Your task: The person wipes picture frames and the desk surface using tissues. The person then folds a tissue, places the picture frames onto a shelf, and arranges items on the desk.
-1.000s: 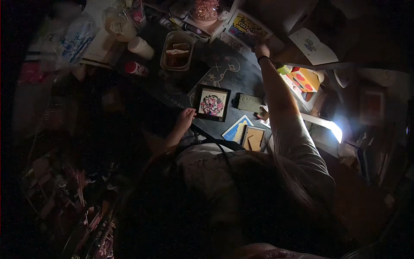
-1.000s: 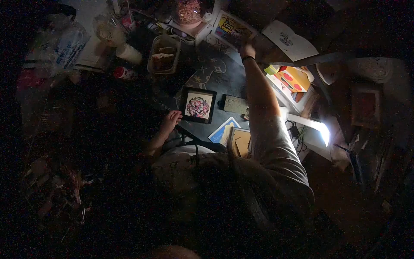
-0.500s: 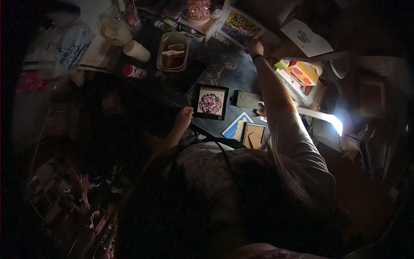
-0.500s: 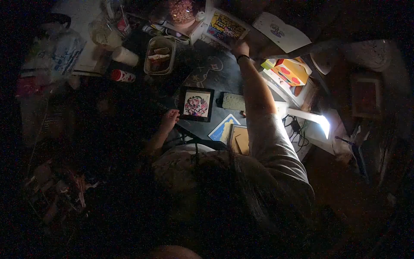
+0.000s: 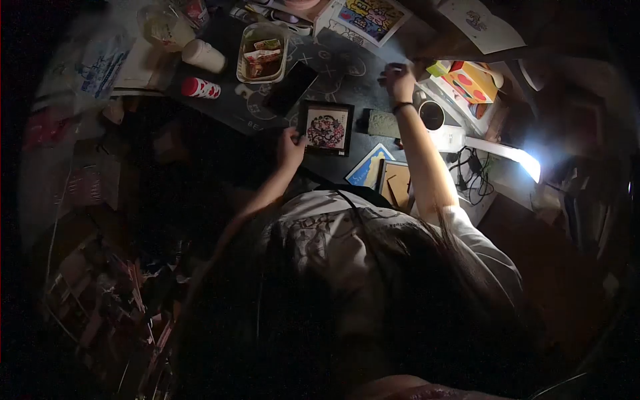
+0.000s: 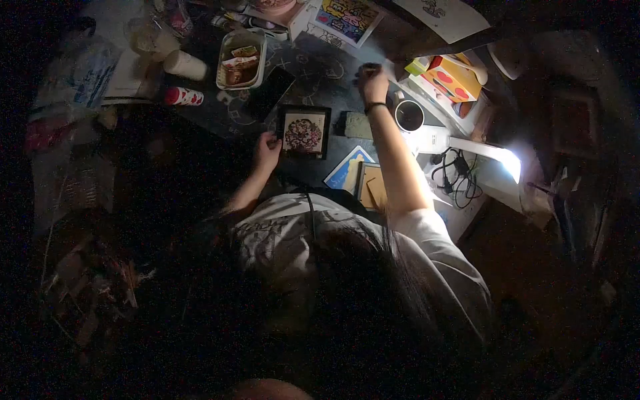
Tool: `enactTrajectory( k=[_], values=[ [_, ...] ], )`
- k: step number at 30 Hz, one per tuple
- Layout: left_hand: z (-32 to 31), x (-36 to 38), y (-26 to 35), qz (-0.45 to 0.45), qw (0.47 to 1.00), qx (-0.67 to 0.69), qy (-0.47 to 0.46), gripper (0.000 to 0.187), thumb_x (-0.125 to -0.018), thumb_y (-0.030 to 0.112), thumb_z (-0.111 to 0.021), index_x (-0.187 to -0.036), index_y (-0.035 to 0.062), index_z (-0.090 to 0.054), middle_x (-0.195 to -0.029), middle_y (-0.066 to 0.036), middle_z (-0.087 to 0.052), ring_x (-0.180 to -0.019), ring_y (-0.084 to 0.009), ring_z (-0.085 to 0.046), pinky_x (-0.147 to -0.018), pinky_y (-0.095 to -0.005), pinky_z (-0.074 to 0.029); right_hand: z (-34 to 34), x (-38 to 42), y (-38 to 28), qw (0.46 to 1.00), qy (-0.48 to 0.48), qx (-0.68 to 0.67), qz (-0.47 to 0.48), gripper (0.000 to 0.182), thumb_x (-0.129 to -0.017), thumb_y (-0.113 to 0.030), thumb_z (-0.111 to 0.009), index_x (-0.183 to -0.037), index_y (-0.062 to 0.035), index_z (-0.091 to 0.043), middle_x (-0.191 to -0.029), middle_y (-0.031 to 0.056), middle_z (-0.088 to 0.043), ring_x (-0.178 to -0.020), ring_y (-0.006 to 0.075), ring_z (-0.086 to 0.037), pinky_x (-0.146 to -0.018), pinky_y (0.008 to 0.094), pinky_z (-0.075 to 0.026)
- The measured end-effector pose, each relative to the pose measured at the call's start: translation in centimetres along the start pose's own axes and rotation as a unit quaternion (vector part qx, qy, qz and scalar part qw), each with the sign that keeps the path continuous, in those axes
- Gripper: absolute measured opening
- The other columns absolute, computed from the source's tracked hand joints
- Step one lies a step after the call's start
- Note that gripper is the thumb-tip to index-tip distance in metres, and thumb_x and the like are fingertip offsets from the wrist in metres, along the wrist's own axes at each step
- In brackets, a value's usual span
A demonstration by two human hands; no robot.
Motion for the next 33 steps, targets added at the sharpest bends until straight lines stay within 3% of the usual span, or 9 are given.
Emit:
enactTrajectory(
  k=[3,4,6,14,18,25,28,30,33],
  values=[
    [-0.1,-0.1,2.1,-0.003,0.999,-0.040,0.019,0.037,-0.084,0.019,-0.061,-0.117,0.0044,-0.051,-0.100,-0.010,-0.058,-0.092,-0.0245,-0.058,-0.079,-0.0377,-0.047,-0.5,9.4,-0.8,0.948,-0.093,0.269,0.141,0.016,-0.076,-0.017,-0.058,-0.076,-0.0016,-0.062,-0.075,0.0217,-0.062,-0.074,0.0388,-0.062,-0.064,0.0438,-0.049],
    [-0.1,-0.1,2.8,-0.002,0.999,-0.042,0.017,0.037,-0.084,0.019,-0.061,-0.117,0.0044,-0.051,-0.100,-0.010,-0.058,-0.092,-0.0245,-0.058,-0.079,-0.0377,-0.047,-1.9,10.8,2.2,0.867,-0.212,0.417,0.171,0.023,-0.083,-0.024,-0.051,-0.083,-0.0048,-0.063,-0.081,0.0223,-0.061,-0.077,0.0408,-0.059,-0.064,0.0468,-0.048],
    [0.0,-0.3,3.5,0.024,0.997,-0.030,0.062,0.029,-0.078,0.016,-0.064,-0.101,-0.0013,-0.057,-0.080,-0.013,-0.061,-0.073,-0.0240,-0.060,-0.066,-0.0341,-0.048,-2.2,15.6,1.4,0.921,-0.186,0.327,0.103,0.021,-0.082,-0.019,-0.050,-0.083,-0.0022,-0.063,-0.080,0.0232,-0.061,-0.078,0.0415,-0.059,-0.067,0.0469,-0.048],
    [-1.6,-2.4,0.4,0.044,0.997,0.041,0.048,0.027,-0.083,0.020,-0.060,-0.103,0.0025,-0.055,-0.092,-0.011,-0.061,-0.083,-0.0233,-0.060,-0.073,-0.0333,-0.047,-2.9,17.5,6.3,0.983,-0.091,0.158,-0.014,0.027,-0.081,-0.017,-0.053,-0.099,-0.0001,-0.061,-0.086,0.0262,-0.062,-0.084,0.0425,-0.058,-0.073,0.0433,-0.048],
    [-0.1,-0.4,3.5,0.097,0.994,0.022,0.040,0.028,-0.087,0.020,-0.057,-0.108,0.0040,-0.051,-0.098,-0.010,-0.059,-0.091,-0.0228,-0.057,-0.077,-0.0352,-0.045,-2.2,16.8,6.8,0.972,-0.187,0.056,-0.133,0.027,-0.081,-0.014,-0.058,-0.104,0.0001,-0.061,-0.087,0.0146,-0.066,-0.078,0.0215,-0.064,-0.067,0.0306,-0.049],
    [2.9,1.5,6.2,0.181,0.929,0.315,-0.066,0.027,-0.088,0.018,-0.057,-0.109,0.0042,-0.049,-0.099,-0.011,-0.058,-0.087,-0.0221,-0.059,-0.066,-0.0339,-0.048,-1.3,16.8,4.5,0.909,-0.239,-0.230,-0.251,0.026,-0.085,-0.017,-0.061,-0.103,0.0033,-0.061,-0.087,0.0058,-0.064,-0.077,0.0115,-0.058,-0.069,0.0253,-0.047],
    [4.4,2.3,8.1,0.200,0.900,0.377,-0.091,0.025,-0.088,0.015,-0.056,-0.108,0.0018,-0.052,-0.100,-0.013,-0.058,-0.087,-0.0228,-0.060,-0.065,-0.0319,-0.052,-0.5,17.8,0.2,0.900,-0.310,-0.221,-0.211,0.030,-0.083,-0.020,-0.065,-0.099,0.0045,-0.062,-0.086,0.0054,-0.064,-0.076,0.0120,-0.059,-0.068,0.0247,-0.047],
    [4.8,1.9,8.3,0.234,0.858,0.438,-0.130,0.023,-0.088,0.012,-0.055,-0.107,-0.0005,-0.055,-0.102,-0.014,-0.058,-0.091,-0.0239,-0.059,-0.071,-0.0340,-0.055,0.2,18.2,-2.9,0.945,-0.322,-0.057,0.000,0.031,-0.080,-0.022,-0.069,-0.095,0.0049,-0.064,-0.083,0.0056,-0.063,-0.074,0.0108,-0.058,-0.066,0.0251,-0.047],
    [5.2,1.5,8.8,0.272,0.836,0.460,-0.125,0.022,-0.088,0.012,-0.056,-0.106,-0.0002,-0.057,-0.103,-0.013,-0.058,-0.093,-0.0248,-0.058,-0.075,-0.0350,-0.056,0.4,18.2,-4.3,0.923,-0.336,0.172,0.073,0.026,-0.078,-0.023,-0.069,-0.094,-0.0033,-0.068,-0.091,0.0138,-0.066,-0.077,0.0216,-0.062,-0.067,0.0289,-0.048]
  ],
)
Point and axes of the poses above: each hand's wrist, its own x-axis away from the middle knuckle, its own z-axis out of the back of the hand, y = z × x, the point moved 3 cm from there along -x, towards the middle knuckle
